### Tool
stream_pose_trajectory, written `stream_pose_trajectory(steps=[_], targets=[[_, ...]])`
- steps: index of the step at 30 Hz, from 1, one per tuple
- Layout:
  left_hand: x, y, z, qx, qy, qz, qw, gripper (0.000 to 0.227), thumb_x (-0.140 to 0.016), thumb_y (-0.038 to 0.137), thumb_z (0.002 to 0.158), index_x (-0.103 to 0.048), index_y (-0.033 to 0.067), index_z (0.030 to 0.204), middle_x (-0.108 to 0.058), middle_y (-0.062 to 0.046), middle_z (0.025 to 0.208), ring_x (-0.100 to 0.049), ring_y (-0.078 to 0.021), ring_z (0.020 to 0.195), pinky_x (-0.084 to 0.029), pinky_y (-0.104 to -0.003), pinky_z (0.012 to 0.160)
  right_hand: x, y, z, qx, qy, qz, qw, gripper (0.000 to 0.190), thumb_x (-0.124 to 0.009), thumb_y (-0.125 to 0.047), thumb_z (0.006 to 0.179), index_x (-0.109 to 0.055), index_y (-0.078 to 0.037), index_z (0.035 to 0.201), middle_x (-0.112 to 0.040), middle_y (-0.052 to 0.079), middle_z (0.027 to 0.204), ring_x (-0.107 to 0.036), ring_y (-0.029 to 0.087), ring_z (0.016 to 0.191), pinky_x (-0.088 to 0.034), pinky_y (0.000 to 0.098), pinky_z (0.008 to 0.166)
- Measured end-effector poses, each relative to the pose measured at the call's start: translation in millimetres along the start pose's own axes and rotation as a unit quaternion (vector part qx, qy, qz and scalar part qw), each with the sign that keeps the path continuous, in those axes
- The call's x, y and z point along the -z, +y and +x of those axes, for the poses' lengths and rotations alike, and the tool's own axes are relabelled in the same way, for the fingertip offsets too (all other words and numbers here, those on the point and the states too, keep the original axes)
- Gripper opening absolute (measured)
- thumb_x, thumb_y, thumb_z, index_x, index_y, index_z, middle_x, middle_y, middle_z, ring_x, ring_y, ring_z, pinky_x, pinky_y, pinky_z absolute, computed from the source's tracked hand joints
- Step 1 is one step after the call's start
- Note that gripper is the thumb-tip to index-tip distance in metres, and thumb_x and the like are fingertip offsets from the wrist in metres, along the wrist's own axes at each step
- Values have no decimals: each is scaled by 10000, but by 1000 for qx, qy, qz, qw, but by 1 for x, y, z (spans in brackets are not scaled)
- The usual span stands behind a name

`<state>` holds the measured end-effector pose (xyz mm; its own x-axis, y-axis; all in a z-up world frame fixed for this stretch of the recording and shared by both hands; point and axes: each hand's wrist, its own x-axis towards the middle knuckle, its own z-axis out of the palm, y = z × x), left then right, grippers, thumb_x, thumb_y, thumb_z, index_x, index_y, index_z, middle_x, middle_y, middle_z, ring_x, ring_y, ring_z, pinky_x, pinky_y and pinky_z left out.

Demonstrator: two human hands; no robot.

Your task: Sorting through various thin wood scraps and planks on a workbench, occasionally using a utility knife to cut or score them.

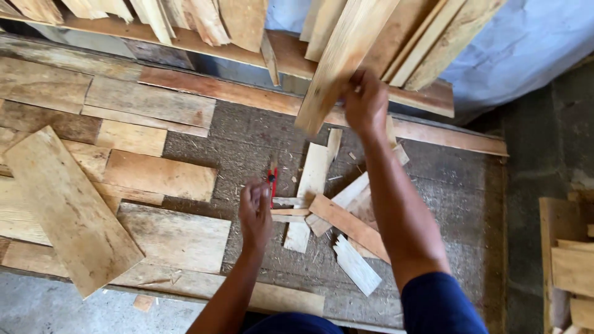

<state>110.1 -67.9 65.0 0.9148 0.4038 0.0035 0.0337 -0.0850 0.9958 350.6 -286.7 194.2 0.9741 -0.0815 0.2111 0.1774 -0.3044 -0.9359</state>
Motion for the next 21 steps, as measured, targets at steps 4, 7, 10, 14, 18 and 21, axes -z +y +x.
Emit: stream_pose_trajectory(steps=[4, 7, 10, 14, 18, 21], targets=[[42, -38, -36, 10, 13, 40, 999, 425, -569, 233, 1046, -514, -35, 1370, -712, -168, 1169, -698, -221, 1110, -543, -334, 986, -39, -2, 96, 36, 53, 30, 997, 92, -618, 38, 950, -575, -22, 1005, -708, 82, 909, -743, 139, 735, -575, 315, 535], [71, -46, -64, 70, -1, 19, 997, 371, -551, 216, 1038, -530, -28, 1315, -727, -164, 1124, -724, -217, 1064, -571, -335, 947, -73, 5, 149, 174, 111, -56, 977, 109, -667, 63, 940, -594, -6, 981, -749, 115, 907, -761, 218, 808, -599, 376, 656], [98, -54, -83, 112, -14, 27, 993, 309, -527, 192, 1045, -584, -34, 1248, -745, -160, 1110, -735, -227, 1048, -574, -346, 942, -106, 7, 183, 182, 139, -129, 965, 129, -705, 41, 883, -594, -19, 912, -754, 118, 859, -763, 247, 801, -606, 415, 729], [123, -70, -102, 127, -5, 38, 991, 308, -503, 186, 1035, -600, -26, 1236, -744, -147, 1111, -739, -233, 1034, -587, -348, 928, -135, 26, 203, 110, 126, -178, 970, 89, -708, 7, 873, -638, -44, 893, -773, 92, 853, -748, 238, 777, -572, 430, 707], [132, -63, -108, 154, 19, 91, 984, 337, -474, 231, 1044, -632, -9, 1219, -764, -136, 1080, -752, -211, 1013, -598, -334, 891, -148, 68, 228, 65, 135, -182, 972, 90, -650, 3, 904, -691, -75, 925, -797, 76, 894, -764, 222, 815, -600, 427, 740], [132, -64, -101, 147, 24, 84, 985, 344, -496, 252, 1044, -642, -16, 1203, -768, -153, 1054, -746, -232, 980, -593, -341, 872, -146, 83, 233, -60, 92, -169, 980, 104, -585, -80, 975, -673, -128, 1003, -771, 47, 964, -773, 183, 812, -628, 369, 734]])
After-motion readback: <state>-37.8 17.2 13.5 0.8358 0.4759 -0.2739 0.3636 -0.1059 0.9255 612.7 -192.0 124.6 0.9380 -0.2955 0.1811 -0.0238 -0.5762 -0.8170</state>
